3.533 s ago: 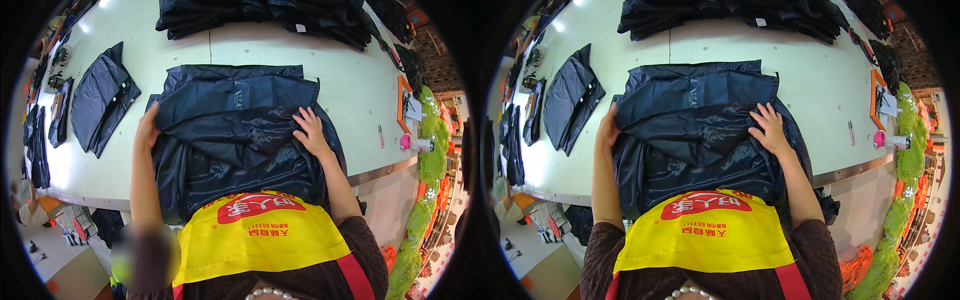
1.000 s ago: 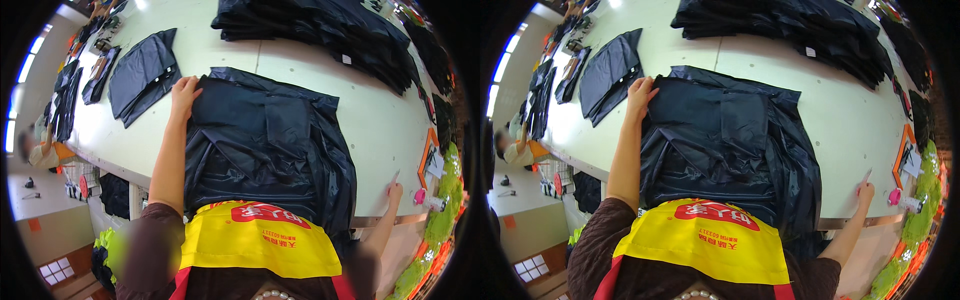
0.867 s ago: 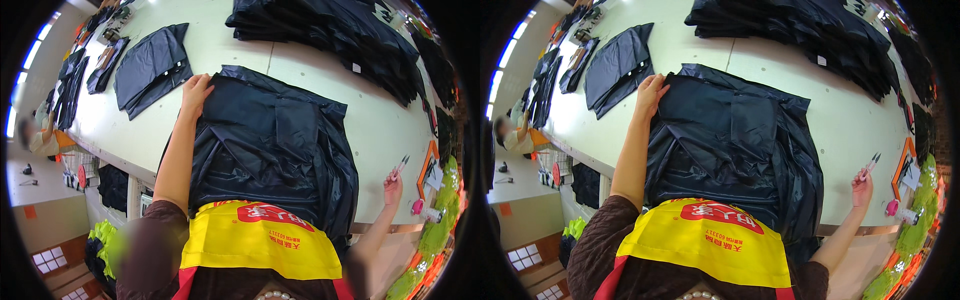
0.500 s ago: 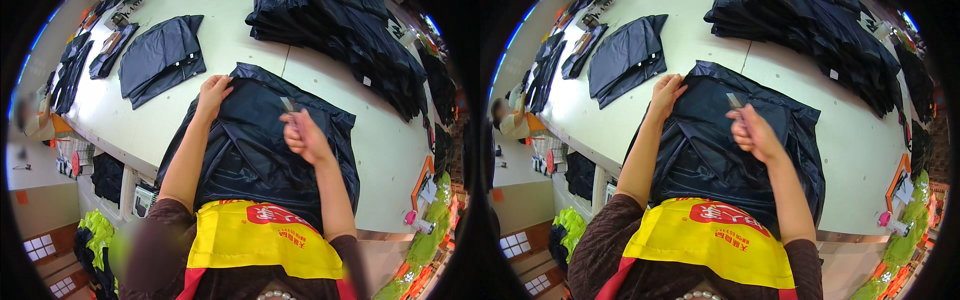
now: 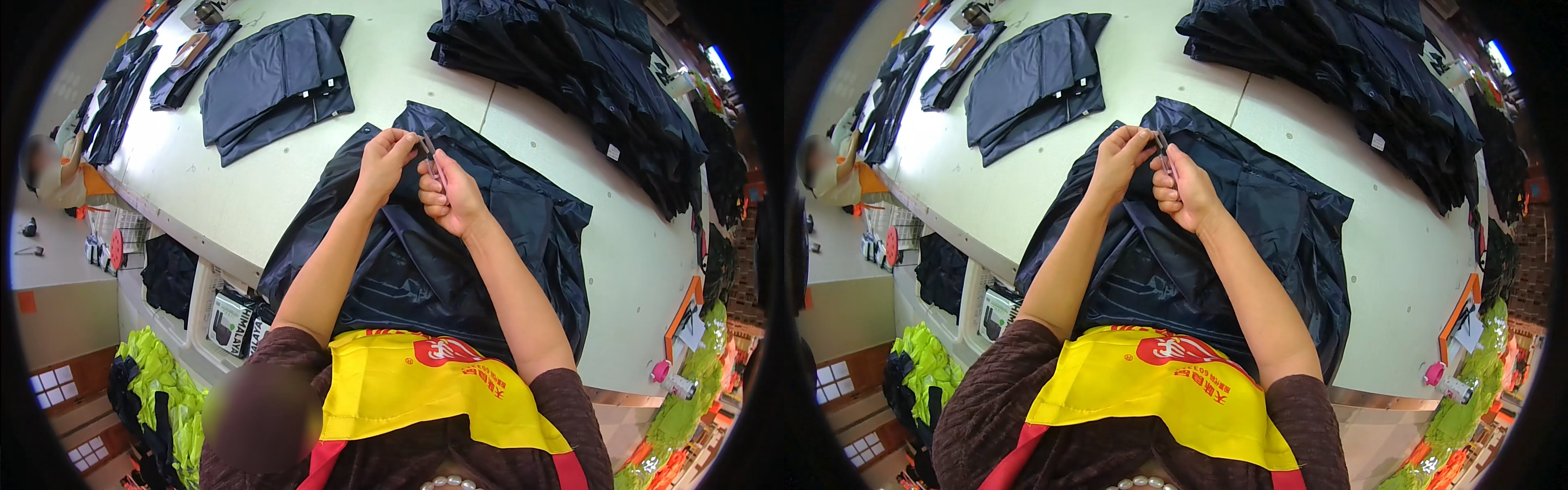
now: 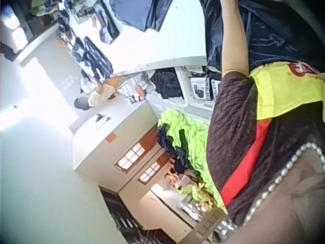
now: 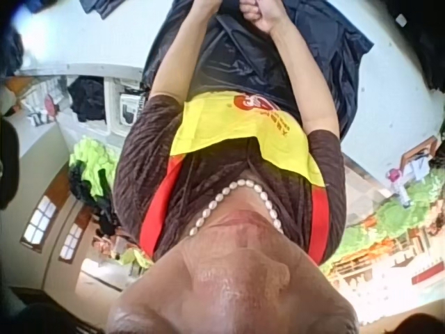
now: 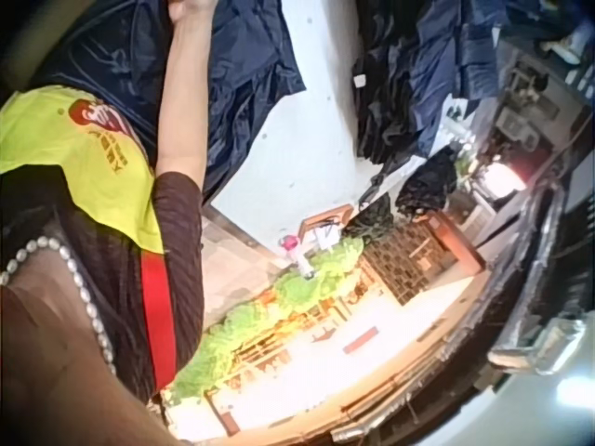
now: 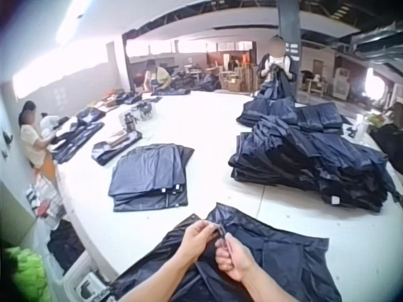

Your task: The person folds a black jacket on a table, aligns the edges, and places it into a small black drawstring bag. They then retrieve another jacket from a basket and repeat the folding process.

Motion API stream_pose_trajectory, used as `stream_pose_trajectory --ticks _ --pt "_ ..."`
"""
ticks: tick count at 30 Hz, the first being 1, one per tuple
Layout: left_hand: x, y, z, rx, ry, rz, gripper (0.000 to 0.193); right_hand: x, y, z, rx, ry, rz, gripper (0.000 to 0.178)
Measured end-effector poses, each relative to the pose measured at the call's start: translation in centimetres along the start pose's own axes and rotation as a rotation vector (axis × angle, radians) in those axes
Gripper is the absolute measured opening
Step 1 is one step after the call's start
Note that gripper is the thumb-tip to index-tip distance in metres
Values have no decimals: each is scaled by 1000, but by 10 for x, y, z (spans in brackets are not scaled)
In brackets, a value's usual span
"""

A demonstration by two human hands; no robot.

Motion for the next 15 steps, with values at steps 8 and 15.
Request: stream_pose_trajectory --ticks 8,15 --pt "-23 -11 5 51 -219 -309 16 -18 44 -16 -346 -42 -163 35" --pt "-142 -28 -27 179 -573 -518 54 -221 174 -200 -598 -1113 -1769 39"
Point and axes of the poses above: each hand's wrist, its own z-axis towards the middle knuckle, its own x-axis out of the palm, y = z × x, the point moved 5 cm from there along z, towards the middle knuckle, and after that the axes turned 15 degrees about -x, right-handed, at the moved point
